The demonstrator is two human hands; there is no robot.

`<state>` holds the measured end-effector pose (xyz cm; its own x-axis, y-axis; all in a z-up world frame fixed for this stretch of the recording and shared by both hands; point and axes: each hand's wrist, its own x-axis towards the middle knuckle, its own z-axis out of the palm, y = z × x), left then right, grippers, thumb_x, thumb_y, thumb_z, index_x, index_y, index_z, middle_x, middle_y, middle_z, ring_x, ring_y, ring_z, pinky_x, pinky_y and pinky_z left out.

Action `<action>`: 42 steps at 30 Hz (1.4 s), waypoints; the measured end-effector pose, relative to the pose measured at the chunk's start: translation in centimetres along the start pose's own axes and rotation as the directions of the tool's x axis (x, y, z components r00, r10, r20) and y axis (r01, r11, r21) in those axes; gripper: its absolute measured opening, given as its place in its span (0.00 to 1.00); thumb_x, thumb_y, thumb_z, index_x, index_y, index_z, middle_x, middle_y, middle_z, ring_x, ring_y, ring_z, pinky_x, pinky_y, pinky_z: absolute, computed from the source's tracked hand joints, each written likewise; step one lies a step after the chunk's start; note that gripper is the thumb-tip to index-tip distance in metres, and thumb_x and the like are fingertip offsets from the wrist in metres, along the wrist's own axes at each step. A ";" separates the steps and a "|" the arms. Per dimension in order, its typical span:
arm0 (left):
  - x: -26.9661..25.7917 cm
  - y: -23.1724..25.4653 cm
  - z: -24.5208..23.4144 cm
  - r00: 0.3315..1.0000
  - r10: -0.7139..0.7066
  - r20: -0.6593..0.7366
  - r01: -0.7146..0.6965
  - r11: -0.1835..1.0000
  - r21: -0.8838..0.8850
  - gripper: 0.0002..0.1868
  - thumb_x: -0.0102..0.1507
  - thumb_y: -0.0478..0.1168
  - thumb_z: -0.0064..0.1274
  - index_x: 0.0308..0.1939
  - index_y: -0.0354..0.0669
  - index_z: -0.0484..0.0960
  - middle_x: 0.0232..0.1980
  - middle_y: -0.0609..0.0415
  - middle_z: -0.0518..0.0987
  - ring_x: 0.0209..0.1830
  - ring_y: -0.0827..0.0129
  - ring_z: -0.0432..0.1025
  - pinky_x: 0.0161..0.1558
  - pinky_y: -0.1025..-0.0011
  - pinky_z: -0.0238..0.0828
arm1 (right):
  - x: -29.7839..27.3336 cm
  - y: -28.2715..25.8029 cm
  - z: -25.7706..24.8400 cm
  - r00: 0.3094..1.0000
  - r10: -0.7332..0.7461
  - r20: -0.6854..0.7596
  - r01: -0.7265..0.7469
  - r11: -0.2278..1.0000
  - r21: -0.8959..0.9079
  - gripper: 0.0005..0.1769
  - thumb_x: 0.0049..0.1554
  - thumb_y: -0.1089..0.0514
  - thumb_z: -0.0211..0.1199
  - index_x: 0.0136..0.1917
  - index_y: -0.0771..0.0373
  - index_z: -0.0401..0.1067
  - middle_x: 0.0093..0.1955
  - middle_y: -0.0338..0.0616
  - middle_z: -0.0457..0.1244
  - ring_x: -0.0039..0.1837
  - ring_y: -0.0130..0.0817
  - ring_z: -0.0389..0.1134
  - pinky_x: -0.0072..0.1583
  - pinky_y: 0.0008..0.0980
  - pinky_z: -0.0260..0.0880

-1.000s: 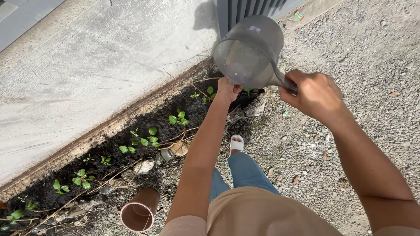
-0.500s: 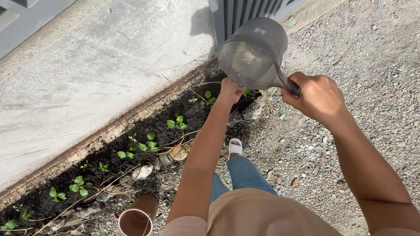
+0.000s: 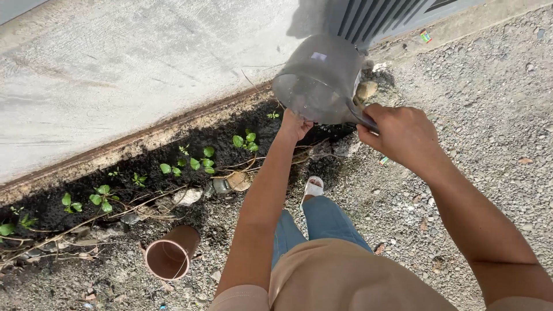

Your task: Watering small plants in a garden bed using a plastic scoop and a bucket of water.

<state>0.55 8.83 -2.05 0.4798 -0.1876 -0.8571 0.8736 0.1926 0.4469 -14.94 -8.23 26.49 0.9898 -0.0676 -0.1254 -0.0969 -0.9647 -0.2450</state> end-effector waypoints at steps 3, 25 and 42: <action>0.1 1.3 -4.0 0.998 0.039 -0.053 -0.041 0.998 -0.041 0.14 0.70 0.40 0.34 0.35 0.50 0.76 0.28 0.57 0.73 0.20 0.71 0.63 0.20 0.71 0.56 | 1.5 -2.5 0.6 0.995 -0.100 0.000 0.100 0.995 0.024 0.10 0.59 0.50 0.64 0.45 0.57 0.75 0.29 0.42 0.68 0.36 0.47 0.74 0.43 0.45 0.73; -8.2 6.0 -5.8 0.997 0.022 -0.070 -0.029 0.995 -0.099 0.23 0.69 0.27 0.21 0.38 0.41 0.77 0.27 0.56 0.67 0.20 0.73 0.47 0.19 0.74 0.42 | 2.9 -7.1 -0.8 0.979 0.034 0.202 -0.032 0.999 -0.015 0.13 0.64 0.42 0.63 0.52 0.51 0.76 0.36 0.40 0.69 0.36 0.40 0.71 0.37 0.40 0.72; -5.2 2.7 -0.3 0.997 0.039 0.070 -0.027 0.987 -0.156 0.20 0.71 0.25 0.35 0.65 0.29 0.73 0.55 0.35 0.81 0.44 0.52 0.79 0.42 0.62 0.84 | 0.4 -2.7 -0.7 0.996 -0.063 0.062 0.074 0.979 -0.188 0.11 0.68 0.46 0.62 0.48 0.52 0.75 0.32 0.31 0.67 0.31 0.29 0.69 0.32 0.31 0.73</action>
<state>0.42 10.58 3.52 0.5177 -0.2473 -0.8190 0.8368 0.3455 0.4246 -14.26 -5.80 27.75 0.9856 0.0094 -0.1687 -0.0022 -0.9976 -0.0685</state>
